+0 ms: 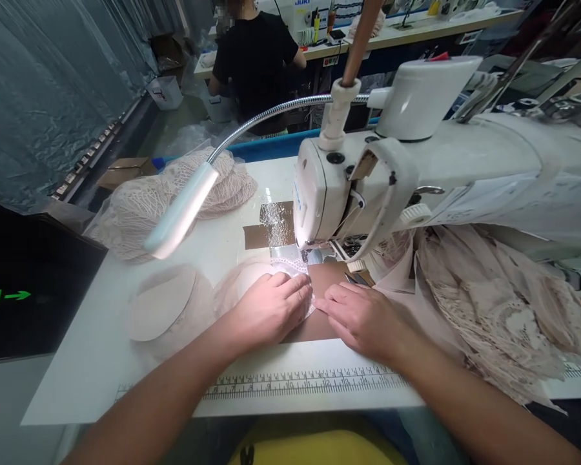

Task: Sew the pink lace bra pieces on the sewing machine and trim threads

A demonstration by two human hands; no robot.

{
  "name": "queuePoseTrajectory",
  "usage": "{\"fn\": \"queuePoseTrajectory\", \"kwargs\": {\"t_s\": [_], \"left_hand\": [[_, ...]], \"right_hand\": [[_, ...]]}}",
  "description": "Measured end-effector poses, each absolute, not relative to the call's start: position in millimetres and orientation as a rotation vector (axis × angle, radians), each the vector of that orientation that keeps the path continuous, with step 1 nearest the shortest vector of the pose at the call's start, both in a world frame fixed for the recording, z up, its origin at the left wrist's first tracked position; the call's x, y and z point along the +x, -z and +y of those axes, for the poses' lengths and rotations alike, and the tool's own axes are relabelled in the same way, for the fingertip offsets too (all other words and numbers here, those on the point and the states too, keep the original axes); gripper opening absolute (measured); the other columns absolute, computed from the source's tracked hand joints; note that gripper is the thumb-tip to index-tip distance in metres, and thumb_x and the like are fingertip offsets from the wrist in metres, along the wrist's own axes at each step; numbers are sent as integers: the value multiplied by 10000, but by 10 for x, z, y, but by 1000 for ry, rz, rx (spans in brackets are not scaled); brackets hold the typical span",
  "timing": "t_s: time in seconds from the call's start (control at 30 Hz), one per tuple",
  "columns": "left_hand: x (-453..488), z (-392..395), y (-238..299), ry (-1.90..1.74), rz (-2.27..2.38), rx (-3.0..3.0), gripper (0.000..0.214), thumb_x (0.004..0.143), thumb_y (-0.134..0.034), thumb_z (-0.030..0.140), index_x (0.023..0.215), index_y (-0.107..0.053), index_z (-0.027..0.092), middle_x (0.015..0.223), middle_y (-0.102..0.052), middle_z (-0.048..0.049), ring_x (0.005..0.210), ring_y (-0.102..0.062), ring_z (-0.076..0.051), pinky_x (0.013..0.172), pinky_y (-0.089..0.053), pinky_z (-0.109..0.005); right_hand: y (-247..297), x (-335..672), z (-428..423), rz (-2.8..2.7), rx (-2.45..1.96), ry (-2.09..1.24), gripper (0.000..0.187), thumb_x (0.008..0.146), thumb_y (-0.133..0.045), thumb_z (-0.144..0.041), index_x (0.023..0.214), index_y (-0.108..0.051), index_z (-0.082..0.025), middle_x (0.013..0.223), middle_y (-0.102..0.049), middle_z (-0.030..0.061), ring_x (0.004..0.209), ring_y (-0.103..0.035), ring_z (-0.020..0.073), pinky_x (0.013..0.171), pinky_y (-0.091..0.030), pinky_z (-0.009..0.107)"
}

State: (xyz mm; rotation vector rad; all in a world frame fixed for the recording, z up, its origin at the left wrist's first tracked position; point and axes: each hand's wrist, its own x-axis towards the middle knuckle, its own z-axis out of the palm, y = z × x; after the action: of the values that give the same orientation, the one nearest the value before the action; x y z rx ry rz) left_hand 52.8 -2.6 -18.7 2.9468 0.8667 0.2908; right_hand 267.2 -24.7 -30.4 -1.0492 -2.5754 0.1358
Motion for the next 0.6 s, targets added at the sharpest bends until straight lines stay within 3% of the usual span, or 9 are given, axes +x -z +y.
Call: {"fn": "queuePoseTrajectory", "kwargs": {"t_s": [0.33,0.6], "left_hand": [[577,-60,156,-271,926,3067,285,905,-407,149,1070,-624,65,1198,-597,-193,863,-563,-230,723,-467,-356],[540,-15,192,-259,975,2946,387,902,-400,188,1218,-575,49,1307,-551,-164,893,-546,-247,742,-489,-381]], "right_hand": [[292,2654,-268,-2576,-1078,-108,220,847,-460,-95,849,-668,-165,692,-539,27,664,-413,157,607,-296,279],[285,2637,-258,-2560,-1122,-97,209,837,-477,-89,879,-667,-165,711,-562,31,688,-437,162,620,-312,281]]}}
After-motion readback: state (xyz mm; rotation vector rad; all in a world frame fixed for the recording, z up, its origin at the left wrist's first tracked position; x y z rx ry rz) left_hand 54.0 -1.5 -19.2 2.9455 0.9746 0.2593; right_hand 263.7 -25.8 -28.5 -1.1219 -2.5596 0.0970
